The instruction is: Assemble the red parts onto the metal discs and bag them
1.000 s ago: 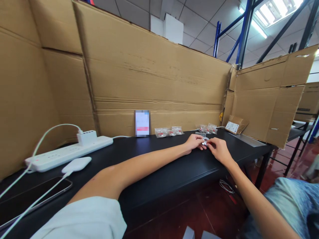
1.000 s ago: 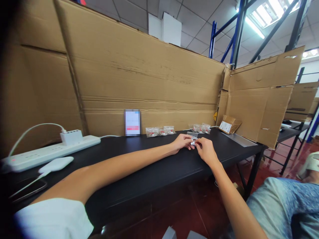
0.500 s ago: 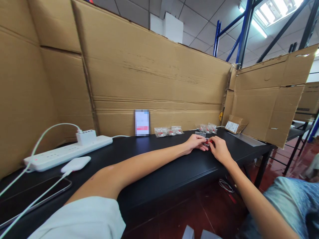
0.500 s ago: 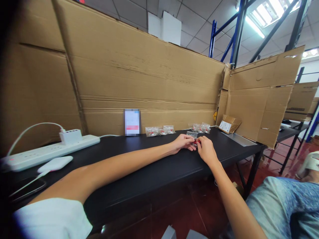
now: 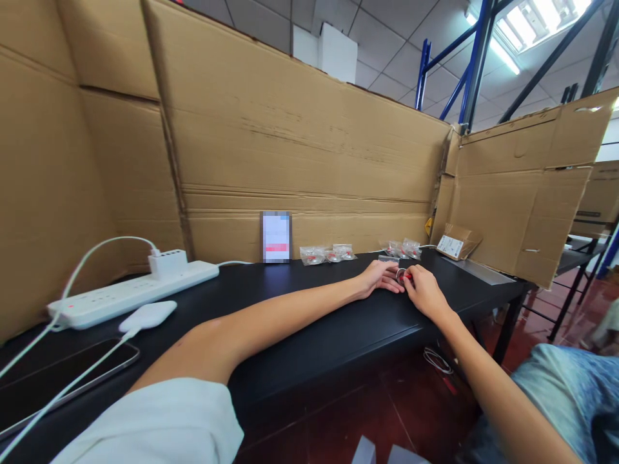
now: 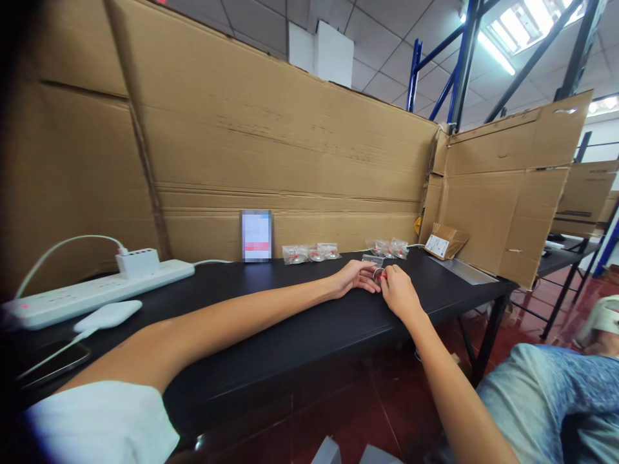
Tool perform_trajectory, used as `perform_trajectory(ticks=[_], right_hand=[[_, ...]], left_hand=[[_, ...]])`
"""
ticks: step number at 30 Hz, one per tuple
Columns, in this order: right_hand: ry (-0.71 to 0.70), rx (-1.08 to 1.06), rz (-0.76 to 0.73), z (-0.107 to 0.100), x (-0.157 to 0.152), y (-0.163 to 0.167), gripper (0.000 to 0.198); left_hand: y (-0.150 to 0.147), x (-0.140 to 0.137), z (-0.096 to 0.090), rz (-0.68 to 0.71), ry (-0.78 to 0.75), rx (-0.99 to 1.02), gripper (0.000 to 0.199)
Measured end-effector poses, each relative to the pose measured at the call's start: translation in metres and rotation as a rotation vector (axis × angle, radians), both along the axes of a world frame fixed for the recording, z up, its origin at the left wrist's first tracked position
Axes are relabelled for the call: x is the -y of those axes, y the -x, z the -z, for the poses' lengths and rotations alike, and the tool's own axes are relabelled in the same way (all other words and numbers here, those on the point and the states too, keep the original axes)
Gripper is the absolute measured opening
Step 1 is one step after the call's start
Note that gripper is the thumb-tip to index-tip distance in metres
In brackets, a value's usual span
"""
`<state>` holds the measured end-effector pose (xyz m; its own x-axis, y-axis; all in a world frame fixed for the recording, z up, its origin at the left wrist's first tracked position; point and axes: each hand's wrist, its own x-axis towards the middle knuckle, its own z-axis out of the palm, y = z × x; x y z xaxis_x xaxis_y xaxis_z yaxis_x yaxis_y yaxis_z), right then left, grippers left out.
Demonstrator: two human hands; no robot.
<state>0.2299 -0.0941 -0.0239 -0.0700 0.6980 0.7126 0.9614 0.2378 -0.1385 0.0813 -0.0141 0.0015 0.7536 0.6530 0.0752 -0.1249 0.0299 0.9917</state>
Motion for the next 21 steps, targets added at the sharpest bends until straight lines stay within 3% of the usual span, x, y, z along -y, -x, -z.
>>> perform_trajectory(ticks=[5,13,21], right_hand=[[0.007,-0.009,-0.012,-0.0001,0.0009,-0.0002,0.011],[0.004,-0.034,-0.071,-0.0007,0.0022,-0.0017,0.009],[-0.002,-0.034,-0.039,-0.0019,0.0037,-0.0018,0.011]], left_hand=[[0.0008,0.0013,0.0007,0.009,-0.045,-0.029,0.018],[0.0024,0.0007,0.0048,0.026,-0.092,-0.01,0.023],[0.0021,-0.0002,0.0048,0.035,-0.099,-0.019,0.021]])
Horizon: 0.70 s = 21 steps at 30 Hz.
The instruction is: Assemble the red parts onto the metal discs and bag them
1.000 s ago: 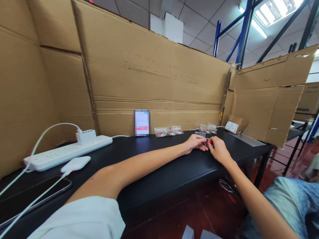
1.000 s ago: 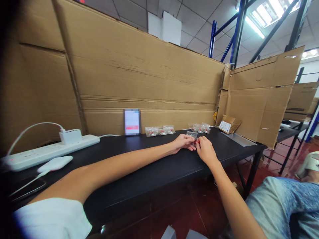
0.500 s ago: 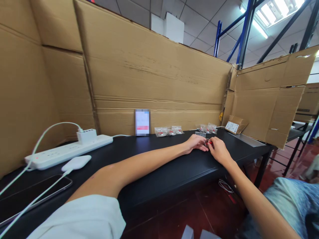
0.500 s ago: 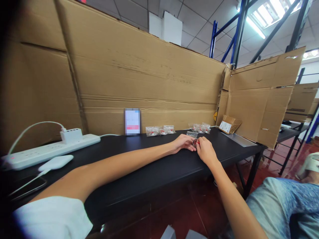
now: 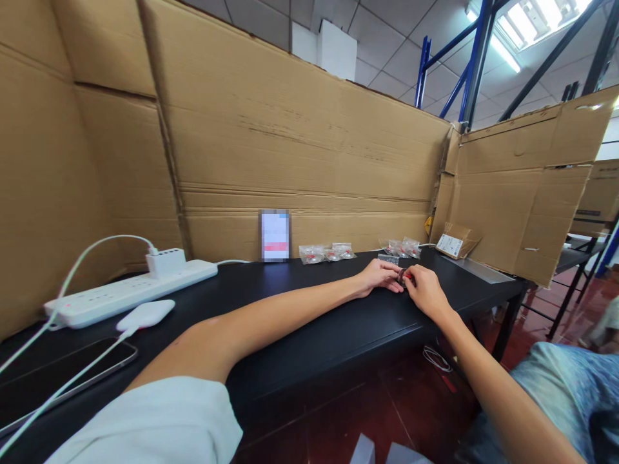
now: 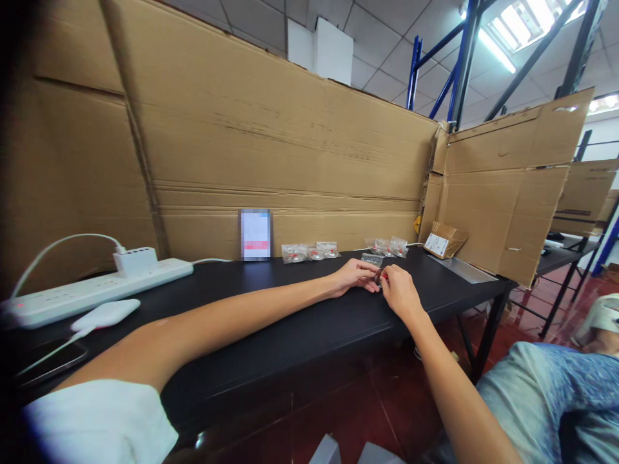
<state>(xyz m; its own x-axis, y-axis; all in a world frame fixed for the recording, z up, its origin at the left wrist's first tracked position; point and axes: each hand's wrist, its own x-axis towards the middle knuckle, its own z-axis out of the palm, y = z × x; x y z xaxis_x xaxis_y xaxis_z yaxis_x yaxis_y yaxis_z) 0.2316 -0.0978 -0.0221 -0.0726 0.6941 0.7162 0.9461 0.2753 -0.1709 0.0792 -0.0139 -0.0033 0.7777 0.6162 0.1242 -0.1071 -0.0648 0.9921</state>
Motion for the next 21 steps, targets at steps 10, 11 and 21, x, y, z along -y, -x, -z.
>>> perform_trajectory(ticks=[10,11,21], right_hand=[[0.029,-0.034,-0.109,-0.0008,-0.0002,0.0008,0.018],[0.028,-0.048,-0.115,-0.0009,0.0001,0.001,0.017],[0.025,-0.077,-0.122,-0.0027,0.0048,0.0031,0.014]], left_hand=[[0.0002,0.0053,-0.001,-0.101,-0.015,-0.009,0.018],[0.0003,0.0054,-0.0011,-0.097,-0.02,-0.009,0.018],[0.0015,0.0018,0.0002,-0.062,-0.027,-0.007,0.023]])
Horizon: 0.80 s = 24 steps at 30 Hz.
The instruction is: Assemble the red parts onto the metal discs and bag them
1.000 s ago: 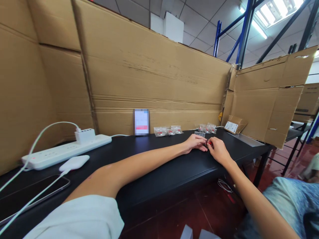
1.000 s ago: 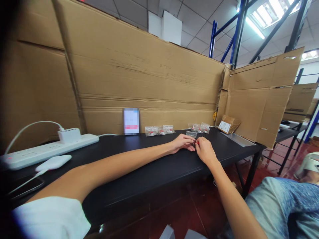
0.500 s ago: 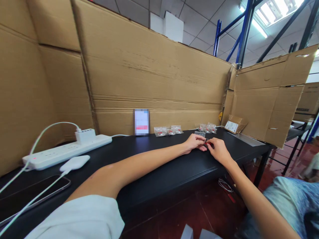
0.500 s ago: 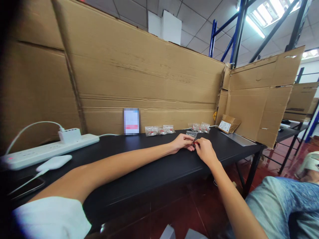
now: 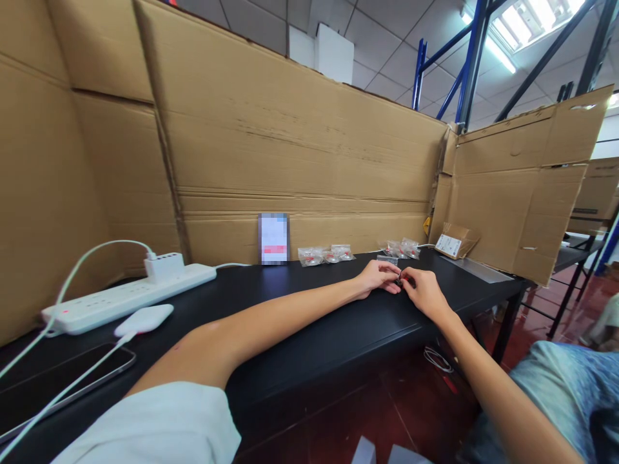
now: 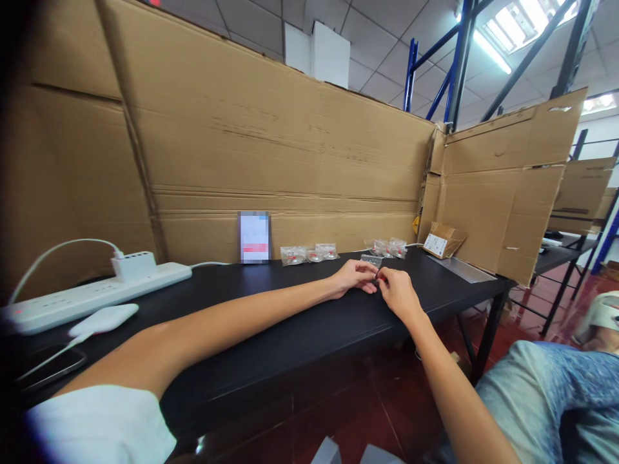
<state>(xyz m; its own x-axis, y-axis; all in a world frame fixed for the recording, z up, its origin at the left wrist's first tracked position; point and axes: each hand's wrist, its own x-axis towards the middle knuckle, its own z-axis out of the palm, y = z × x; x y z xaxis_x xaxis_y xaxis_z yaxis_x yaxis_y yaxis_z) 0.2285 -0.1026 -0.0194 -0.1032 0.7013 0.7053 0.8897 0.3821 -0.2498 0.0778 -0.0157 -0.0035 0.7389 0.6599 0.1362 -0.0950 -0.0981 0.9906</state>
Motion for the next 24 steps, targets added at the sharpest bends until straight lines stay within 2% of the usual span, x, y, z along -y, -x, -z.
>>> perform_trajectory(ticks=[10,17,24], right_hand=[[-0.006,0.009,0.025,-0.0015,0.001,0.0016,0.013],[-0.065,-0.035,-0.025,-0.0031,0.0051,0.0071,0.013],[-0.045,-0.05,0.015,-0.0042,0.0055,0.0079,0.03]], left_hand=[[-0.0022,-0.0003,0.0014,-0.028,-0.058,-0.007,0.021],[-0.0045,-0.0049,0.0047,-0.044,-0.087,0.003,0.018],[-0.004,-0.006,0.005,0.031,-0.11,0.027,0.021]])
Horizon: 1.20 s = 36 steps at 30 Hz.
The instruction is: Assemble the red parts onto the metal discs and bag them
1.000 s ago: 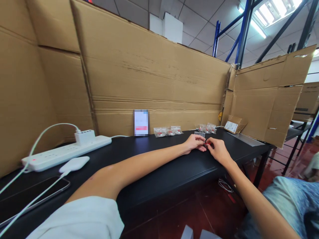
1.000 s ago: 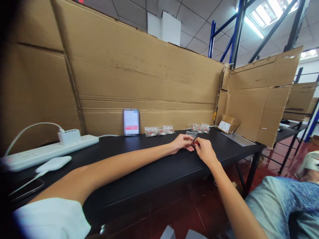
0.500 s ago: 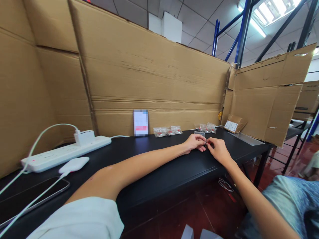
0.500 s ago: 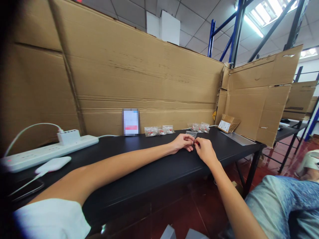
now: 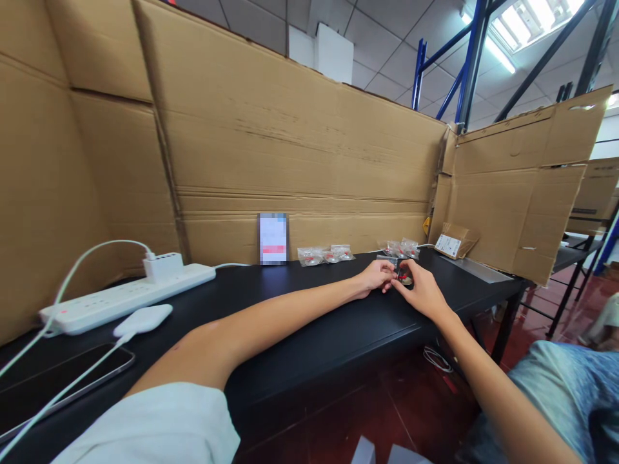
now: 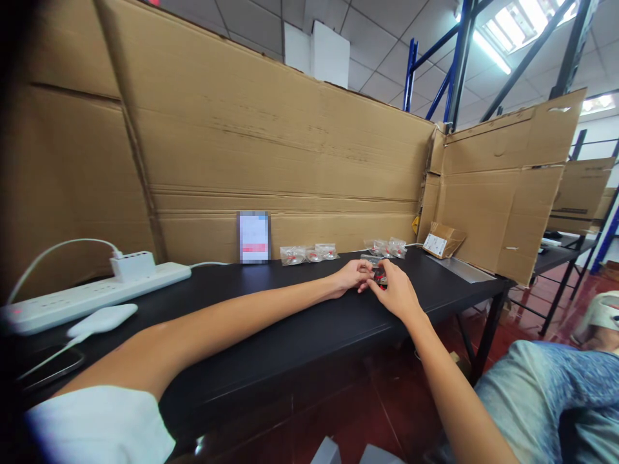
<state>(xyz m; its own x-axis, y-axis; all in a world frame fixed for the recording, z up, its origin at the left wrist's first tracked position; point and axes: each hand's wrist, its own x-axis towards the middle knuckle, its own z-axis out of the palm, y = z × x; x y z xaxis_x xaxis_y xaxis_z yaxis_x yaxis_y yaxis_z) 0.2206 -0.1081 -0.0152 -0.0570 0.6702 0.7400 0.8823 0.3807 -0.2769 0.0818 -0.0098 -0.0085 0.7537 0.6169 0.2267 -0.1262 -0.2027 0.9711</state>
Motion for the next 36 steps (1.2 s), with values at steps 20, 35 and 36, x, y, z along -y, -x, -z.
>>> perform_trajectory(ticks=[20,35,36], right_hand=[[0.003,0.01,0.016,0.001,0.001,-0.001,0.028],[-0.05,0.152,0.282,0.001,0.002,0.001,0.016],[-0.023,0.183,0.292,0.001,0.001,0.001,0.008]], left_hand=[[-0.001,0.006,-0.005,-0.132,0.058,-0.007,0.013],[-0.004,-0.008,0.005,-0.509,-0.319,-0.175,0.008],[-0.004,-0.008,0.004,-0.596,-0.36,-0.215,0.007]])
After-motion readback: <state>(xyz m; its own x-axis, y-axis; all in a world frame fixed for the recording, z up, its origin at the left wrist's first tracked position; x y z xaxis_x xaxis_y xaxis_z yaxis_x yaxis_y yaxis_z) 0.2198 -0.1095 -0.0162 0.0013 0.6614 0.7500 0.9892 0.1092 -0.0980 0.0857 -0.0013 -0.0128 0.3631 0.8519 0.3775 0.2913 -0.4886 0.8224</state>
